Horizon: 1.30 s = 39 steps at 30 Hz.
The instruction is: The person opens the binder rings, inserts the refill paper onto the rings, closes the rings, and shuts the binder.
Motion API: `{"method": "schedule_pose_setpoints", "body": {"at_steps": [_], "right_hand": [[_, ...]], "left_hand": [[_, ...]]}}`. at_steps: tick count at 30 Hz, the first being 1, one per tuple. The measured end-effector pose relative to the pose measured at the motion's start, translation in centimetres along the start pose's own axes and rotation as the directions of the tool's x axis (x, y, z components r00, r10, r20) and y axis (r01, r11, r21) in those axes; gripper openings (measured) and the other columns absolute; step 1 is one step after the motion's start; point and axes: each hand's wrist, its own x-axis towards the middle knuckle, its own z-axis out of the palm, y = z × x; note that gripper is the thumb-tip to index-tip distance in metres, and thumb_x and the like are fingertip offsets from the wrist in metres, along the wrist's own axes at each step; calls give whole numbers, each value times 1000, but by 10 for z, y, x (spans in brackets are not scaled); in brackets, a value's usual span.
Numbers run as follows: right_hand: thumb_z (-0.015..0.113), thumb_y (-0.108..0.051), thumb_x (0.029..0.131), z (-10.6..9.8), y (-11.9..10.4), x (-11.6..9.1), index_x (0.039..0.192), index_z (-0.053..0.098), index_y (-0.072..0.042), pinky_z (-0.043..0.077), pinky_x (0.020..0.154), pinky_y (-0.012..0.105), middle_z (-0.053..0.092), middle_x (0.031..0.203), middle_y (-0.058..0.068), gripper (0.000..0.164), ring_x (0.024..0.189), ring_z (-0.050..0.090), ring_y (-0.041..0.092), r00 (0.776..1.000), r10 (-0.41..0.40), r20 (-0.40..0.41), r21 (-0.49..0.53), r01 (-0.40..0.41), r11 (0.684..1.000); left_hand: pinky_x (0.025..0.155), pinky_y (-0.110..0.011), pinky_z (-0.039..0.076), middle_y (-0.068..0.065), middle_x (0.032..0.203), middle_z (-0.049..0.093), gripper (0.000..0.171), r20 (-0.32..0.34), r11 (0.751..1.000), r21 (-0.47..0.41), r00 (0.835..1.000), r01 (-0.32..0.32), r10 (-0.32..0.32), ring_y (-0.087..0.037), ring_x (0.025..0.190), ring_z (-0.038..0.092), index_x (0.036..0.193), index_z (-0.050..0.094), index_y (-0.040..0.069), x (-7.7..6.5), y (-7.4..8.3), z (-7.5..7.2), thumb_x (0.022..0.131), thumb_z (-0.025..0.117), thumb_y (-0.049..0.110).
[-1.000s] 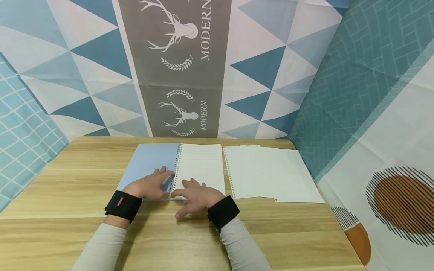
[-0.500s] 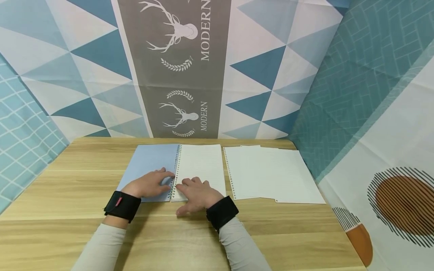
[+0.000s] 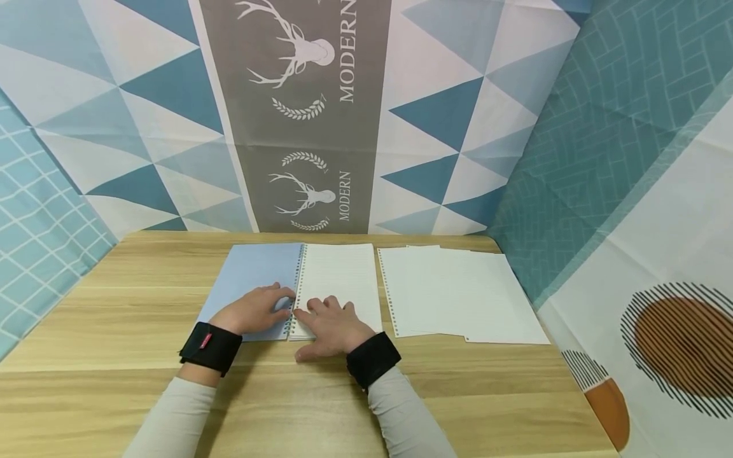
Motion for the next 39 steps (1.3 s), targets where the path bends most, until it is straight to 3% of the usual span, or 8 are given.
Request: {"method": "schedule_pose_setpoints", "body": {"at_steps": [13,21,29,39], "right_hand": [[66,-68,87,-4,-2,-1,157,38,-32,43,93,48,43,154,-2,84,136,42,27,1000,1,11,8,-1,1000],[69,-67,85,-2,-2,-1,157,38,-34,43,95,49,43,154,-3,85,137,42,26,1000,8,9,13,-8,1000],[71,-66,85,-5,-3,-3,157,38,-34,44,95,49,45,153,-2,85,137,43,27,1000,13,7,24,-13,1000],[70,-68,84,-2,-8,-2,159,30,-37,44,90,47,43,151,-2,90,134,43,27,1000,15,-4,-44,-15,999]], "left_hand": [[85,-61,54,-26,131,58,36,7,997,51,998,55,-55,-43,114,60,134,57,12,-1,5,4,101,64,21],[86,-64,53,-26,134,56,35,23,995,63,997,74,-76,-45,118,58,136,55,12,-2,7,4,102,60,23],[90,-78,45,-32,145,48,39,49,991,79,993,105,-109,-52,127,51,140,49,8,0,11,4,105,51,26],[87,-64,52,-22,130,57,36,40,997,33,997,64,-65,-41,117,57,136,56,13,-2,6,1,104,56,31]]}}
